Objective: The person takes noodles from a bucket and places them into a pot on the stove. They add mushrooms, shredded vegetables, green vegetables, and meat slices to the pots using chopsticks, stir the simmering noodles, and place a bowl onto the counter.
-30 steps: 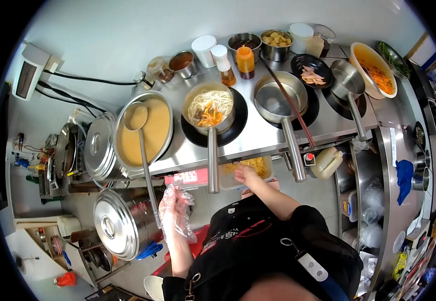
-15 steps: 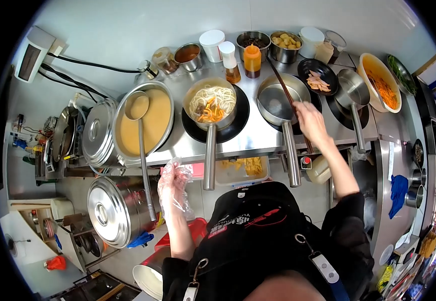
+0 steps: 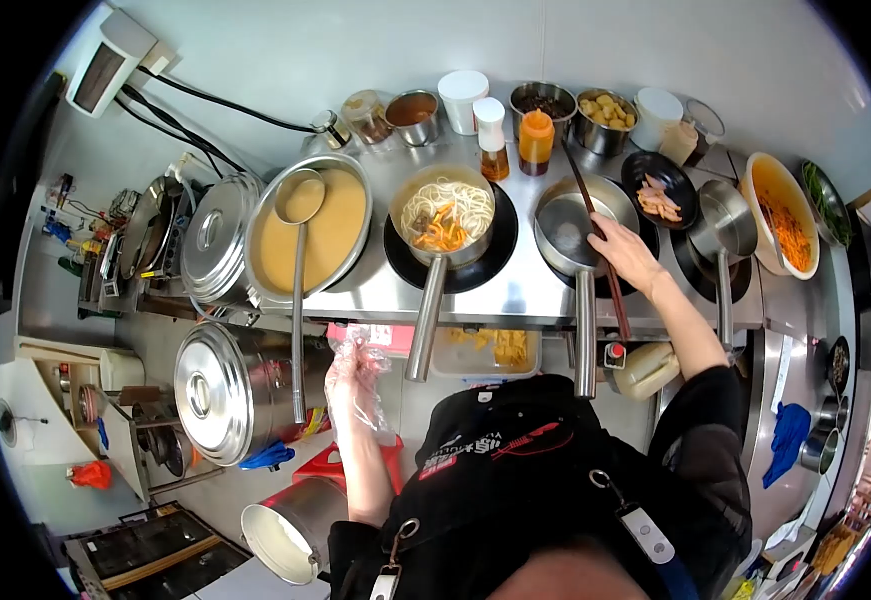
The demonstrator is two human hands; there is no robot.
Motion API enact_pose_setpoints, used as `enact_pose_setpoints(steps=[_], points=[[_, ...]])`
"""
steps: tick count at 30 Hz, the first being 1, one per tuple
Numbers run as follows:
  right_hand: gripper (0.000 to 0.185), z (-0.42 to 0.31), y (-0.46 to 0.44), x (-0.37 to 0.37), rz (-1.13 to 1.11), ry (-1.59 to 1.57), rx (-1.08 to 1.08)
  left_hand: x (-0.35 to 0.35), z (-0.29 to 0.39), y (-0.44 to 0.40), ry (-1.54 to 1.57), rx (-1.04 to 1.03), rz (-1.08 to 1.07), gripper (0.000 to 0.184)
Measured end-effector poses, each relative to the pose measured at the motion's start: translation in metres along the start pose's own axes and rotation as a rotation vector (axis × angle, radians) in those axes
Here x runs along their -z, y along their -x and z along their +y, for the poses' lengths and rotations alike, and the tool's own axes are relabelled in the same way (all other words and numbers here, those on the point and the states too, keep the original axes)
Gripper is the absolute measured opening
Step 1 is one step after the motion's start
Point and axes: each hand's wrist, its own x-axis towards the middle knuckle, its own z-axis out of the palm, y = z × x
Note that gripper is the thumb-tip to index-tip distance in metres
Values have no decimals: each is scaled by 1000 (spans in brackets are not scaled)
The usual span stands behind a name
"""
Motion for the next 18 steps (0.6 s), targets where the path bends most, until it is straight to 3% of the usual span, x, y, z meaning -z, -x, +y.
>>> enact_pose_setpoints(steps=[5, 7, 9, 12, 15, 18], points=[[18, -68, 5, 56, 631, -390, -361, 16, -1, -4, -41, -28, 8, 21], [15, -100, 2, 94, 732, -576, -349, 14, -3, -4, -37, -18, 35, 20], [17, -128, -6, 109, 752, -844, -336, 18, -7, -6, -144, -4, 30, 21], [18, -135, -32, 94, 563, -812, -358, 24, -23, -16, -637, -205, -54, 20], [14, -133, -83, 59, 538, -863, -349, 26, -30, -18, -1163, -369, -147, 22], [14, -134, -129, 25, 555, -949, -453, 30, -33, -19, -1124, -326, -160, 24]])
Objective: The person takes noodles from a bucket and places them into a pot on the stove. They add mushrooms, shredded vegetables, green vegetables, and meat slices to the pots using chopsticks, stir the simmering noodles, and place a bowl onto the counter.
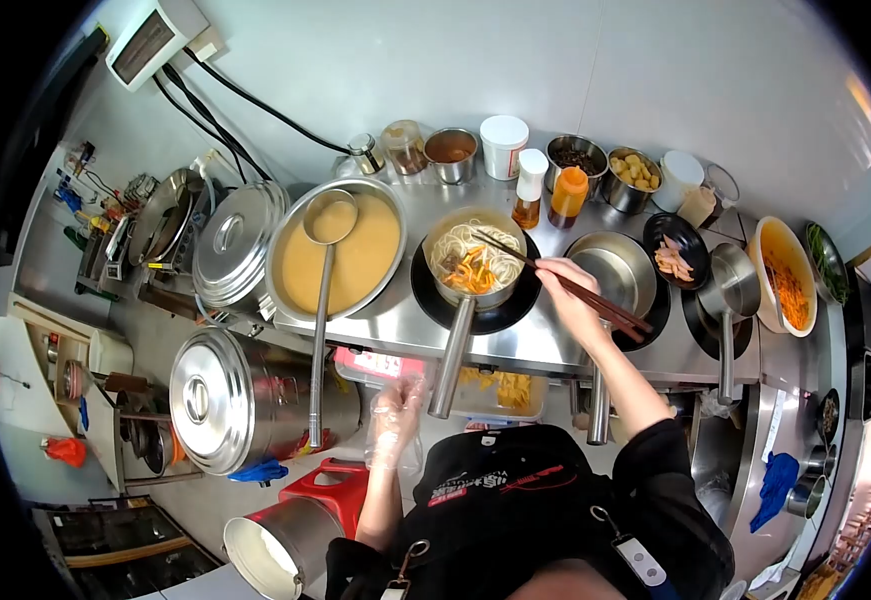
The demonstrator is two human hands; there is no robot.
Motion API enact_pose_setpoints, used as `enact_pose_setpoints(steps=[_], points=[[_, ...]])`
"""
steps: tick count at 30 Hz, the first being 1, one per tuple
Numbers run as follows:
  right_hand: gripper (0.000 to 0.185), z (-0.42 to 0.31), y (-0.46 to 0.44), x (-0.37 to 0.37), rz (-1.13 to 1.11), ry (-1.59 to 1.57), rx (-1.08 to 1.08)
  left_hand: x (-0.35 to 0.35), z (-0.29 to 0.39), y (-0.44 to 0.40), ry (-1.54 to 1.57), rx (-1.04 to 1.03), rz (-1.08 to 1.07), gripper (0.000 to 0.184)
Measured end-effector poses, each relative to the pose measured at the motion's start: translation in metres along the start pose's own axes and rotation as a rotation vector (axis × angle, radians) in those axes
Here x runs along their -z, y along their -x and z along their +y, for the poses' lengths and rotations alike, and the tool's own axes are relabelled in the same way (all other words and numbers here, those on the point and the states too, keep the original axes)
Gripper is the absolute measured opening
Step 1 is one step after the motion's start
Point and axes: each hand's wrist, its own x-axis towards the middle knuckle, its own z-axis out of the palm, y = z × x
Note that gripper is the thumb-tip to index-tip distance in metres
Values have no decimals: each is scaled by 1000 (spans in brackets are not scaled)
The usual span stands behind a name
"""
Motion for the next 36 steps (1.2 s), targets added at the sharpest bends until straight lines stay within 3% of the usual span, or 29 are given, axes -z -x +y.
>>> enact_pose_setpoints(steps=[3, 5, 7, 12, 15, 20, 24, 27, 28, 31, 36], points=[[18, 27, -19, -35, 47, 23, 31, 9, 2, 3, 71, -30, 5, 22], [17, 32, -20, -48, 0, 29, -56, 18, 5, 6, 299, -13, 5, 26], [20, 32, -17, -54, -94, 0, -19, 25, -4, 5, 325, 8, -1, 24], [16, 3, -21, -24, -210, 10, -144, 37, -11, 2, 377, 73, 57, 22], [14, -22, -28, -2, -218, 39, -118, 38, -2, -2, 418, 86, 48, 25], [17, -7, -20, -16, -462, 99, 36, 34, 16, -8, 567, 136, 20, 28], [16, -8, -31, -13, -306, 116, -167, 33, 22, -11, 586, 112, 3, 23], [16, -22, -40, 5, -250, 172, -31, 35, 20, -12, 553, 87, 16, 19], [18, -36, -42, 11, -225, 197, -118, 35, 19, -12, 540, 83, 24, 17], [19, -39, -45, 18, -291, 205, -231, 34, 11, -9, 580, 108, 40, 16], [18, -12, -34, -25, -334, 68, -119, 33, 9, -8, 557, 87, 12, 17]])
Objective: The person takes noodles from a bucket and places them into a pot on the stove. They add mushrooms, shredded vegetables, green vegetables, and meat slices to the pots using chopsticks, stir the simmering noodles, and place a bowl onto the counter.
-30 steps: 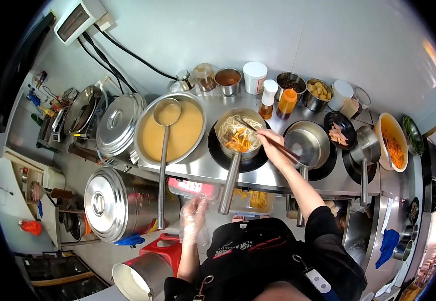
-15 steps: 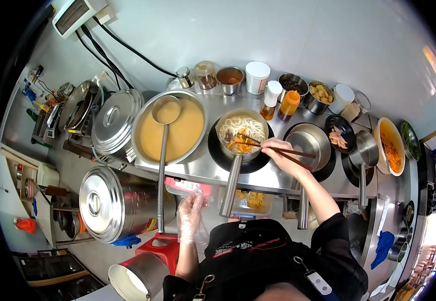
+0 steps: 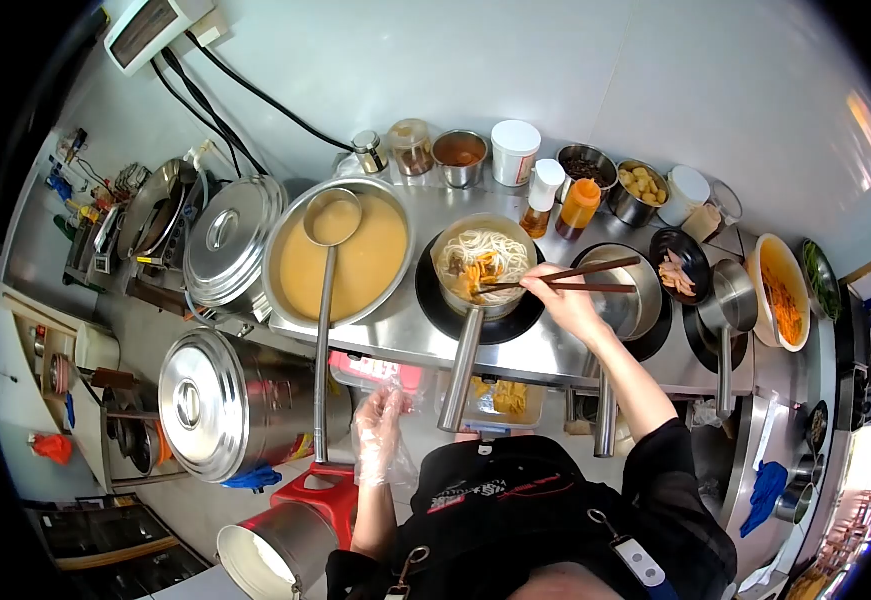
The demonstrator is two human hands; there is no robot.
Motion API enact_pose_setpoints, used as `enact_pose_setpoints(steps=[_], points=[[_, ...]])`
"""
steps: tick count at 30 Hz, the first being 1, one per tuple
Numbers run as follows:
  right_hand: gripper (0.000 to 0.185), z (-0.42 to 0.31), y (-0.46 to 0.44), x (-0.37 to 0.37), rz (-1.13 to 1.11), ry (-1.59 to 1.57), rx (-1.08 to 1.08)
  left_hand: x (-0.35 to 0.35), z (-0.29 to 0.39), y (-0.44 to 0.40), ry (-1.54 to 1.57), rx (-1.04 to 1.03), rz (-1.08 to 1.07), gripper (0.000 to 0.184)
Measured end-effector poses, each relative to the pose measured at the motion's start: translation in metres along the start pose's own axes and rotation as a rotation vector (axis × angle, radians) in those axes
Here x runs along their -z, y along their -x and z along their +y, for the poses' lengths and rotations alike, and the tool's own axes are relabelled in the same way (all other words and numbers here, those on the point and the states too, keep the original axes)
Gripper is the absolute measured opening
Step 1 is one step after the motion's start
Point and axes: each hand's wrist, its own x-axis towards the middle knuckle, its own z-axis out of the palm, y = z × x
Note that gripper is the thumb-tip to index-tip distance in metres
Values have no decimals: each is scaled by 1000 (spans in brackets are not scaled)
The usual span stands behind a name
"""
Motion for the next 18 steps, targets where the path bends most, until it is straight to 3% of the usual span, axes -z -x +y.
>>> enact_pose_setpoints(steps=[5, 11, 18], points=[[18, -31, 8, 25, 46, 24, -47, -6, 7, 1, -14, 23, 18, 17], [17, -6, 11, 10, -93, 27, 137, -11, 3, 0, 42, 4, -43, 15], [16, -11, 20, 17, -5, 18, 116, -17, 3, -2, 39, 18, -27, 15]])
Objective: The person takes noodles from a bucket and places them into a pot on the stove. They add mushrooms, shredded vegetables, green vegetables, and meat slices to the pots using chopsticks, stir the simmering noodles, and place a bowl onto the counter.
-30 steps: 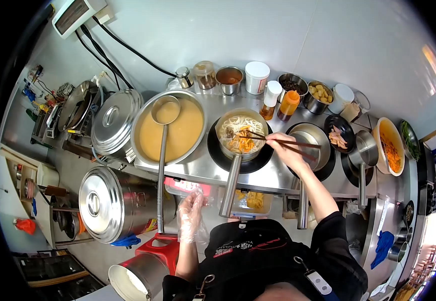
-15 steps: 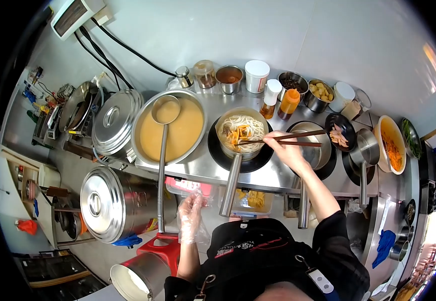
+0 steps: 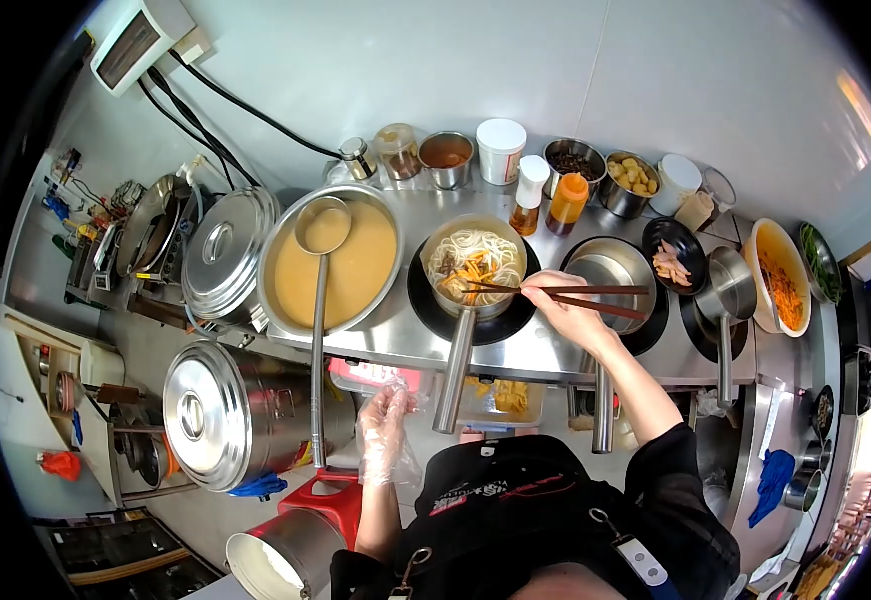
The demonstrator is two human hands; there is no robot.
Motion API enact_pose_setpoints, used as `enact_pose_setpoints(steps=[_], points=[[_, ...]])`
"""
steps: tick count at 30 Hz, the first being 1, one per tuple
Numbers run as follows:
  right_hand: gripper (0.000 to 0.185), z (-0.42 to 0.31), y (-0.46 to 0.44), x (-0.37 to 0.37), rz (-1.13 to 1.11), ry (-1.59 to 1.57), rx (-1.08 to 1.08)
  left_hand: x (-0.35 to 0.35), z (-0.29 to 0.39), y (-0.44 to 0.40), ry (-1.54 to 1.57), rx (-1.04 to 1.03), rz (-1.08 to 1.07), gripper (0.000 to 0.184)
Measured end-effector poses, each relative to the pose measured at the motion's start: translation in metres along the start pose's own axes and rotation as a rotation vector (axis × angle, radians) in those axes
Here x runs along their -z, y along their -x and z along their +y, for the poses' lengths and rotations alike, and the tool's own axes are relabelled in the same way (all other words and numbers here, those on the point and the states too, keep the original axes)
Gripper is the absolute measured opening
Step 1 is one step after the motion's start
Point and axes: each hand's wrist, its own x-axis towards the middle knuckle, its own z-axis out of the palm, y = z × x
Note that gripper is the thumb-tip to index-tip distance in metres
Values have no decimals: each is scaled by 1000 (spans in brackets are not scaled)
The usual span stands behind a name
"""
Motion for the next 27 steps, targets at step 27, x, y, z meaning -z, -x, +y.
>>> enact_pose_setpoints(steps=[27], points=[[18, 15, 10, -17, -66, -30, -6, -4, -2, -11, -77, -1, -33, 16]])
